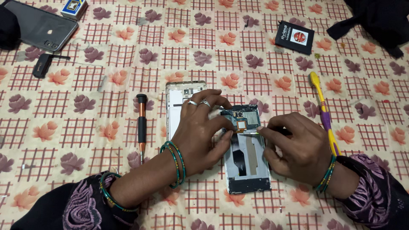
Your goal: The person works on a disassembled smartphone lying on a patterned tablecloth. They pry at the phone's frame with a small screwdriver-like tool, manipulate a flex cable and connector inside the phone body with their fingers, and use a screwdriver on the phone's edge, steadying the device with their other hand.
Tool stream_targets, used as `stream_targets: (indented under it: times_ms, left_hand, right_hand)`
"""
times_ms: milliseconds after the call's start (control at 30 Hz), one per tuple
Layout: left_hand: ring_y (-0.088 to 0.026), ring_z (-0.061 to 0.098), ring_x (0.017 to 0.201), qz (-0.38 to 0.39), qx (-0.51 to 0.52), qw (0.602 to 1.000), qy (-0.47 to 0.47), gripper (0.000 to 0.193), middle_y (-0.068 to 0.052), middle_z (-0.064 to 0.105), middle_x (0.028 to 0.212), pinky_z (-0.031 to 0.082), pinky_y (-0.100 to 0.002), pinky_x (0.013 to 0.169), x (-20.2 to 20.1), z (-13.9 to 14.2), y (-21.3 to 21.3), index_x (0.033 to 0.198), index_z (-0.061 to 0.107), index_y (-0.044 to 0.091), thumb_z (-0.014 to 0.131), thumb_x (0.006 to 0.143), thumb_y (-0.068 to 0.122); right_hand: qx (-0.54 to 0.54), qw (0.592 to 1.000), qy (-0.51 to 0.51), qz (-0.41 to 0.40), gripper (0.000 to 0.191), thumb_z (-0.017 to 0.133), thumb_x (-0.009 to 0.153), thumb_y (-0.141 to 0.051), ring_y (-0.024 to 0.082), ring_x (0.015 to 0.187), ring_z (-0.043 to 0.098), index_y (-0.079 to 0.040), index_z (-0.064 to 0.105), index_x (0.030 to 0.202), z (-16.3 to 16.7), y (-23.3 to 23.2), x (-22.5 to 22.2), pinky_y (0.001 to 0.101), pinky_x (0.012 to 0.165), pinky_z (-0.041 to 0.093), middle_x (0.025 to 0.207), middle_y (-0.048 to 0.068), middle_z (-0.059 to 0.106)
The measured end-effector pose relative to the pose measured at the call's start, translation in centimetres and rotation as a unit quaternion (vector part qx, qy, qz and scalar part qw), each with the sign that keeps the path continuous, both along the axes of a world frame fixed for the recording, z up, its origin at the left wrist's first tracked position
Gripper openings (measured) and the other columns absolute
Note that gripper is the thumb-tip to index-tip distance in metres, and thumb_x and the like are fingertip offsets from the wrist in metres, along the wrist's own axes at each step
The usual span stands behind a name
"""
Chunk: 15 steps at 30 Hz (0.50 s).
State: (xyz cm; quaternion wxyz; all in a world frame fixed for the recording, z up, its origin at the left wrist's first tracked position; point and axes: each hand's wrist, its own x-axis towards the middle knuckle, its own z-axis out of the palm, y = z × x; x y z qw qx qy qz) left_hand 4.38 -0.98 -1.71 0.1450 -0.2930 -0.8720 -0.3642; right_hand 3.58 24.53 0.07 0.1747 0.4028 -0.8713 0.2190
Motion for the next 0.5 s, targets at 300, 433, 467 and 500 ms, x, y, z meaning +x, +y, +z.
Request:
stream_targets:
  times_ms: [300,433,467,500]
  left_hand:
    - [-0.038,0.043,0.141,0.01,0.023,0.999,-0.03,0.011,-0.012,0.059,0.132,0.034,-0.055,0.11,0.08,-0.43,0.15,0.091,0.068,0.008,0.07,0.083,0.016]
    - [-0.039,0.042,0.14,0.012,0.011,0.999,-0.037,0.011,-0.013,0.059,0.131,0.033,-0.055,0.108,0.05,-0.47,0.23,0.089,0.069,0.009,0.07,0.082,0.016]
    - [-0.039,0.042,0.14,0.013,0.005,0.999,-0.035,0.011,-0.013,0.059,0.13,0.033,-0.055,0.108,0.07,-0.47,0.23,0.089,0.069,0.009,0.071,0.081,0.016]
    - [-0.039,0.042,0.14,0.015,0.006,0.999,-0.037,0.01,-0.012,0.059,0.13,0.033,-0.055,0.108,0.09,-0.47,0.21,0.088,0.069,0.009,0.071,0.082,0.016]
  right_hand:
    - [-0.002,1.0,0.014,0.008,0.036,0.079,0.067,-0.002,0.026,0.082,0.068,-0.003,0.074,0.103,-0.02,-0.38,0.79,0.0366,0.066,0.056,0.098,0.01,0.068]
    - [-0.007,1.0,0.01,0.012,0.037,0.079,0.068,-0.002,0.027,0.083,0.068,-0.003,0.073,0.105,-0.28,-0.37,0.96,0.0364,0.066,0.056,0.099,0.011,0.068]
    - [-0.008,1.0,0.012,0.013,0.037,0.079,0.069,-0.002,0.027,0.084,0.068,-0.003,0.072,0.105,-0.34,-0.38,0.98,0.0365,0.067,0.056,0.099,0.011,0.068]
    - [-0.009,1.0,0.013,0.015,0.036,0.079,0.069,-0.002,0.027,0.084,0.068,-0.003,0.072,0.105,-0.39,-0.39,1.0,0.0365,0.067,0.056,0.1,0.011,0.068]
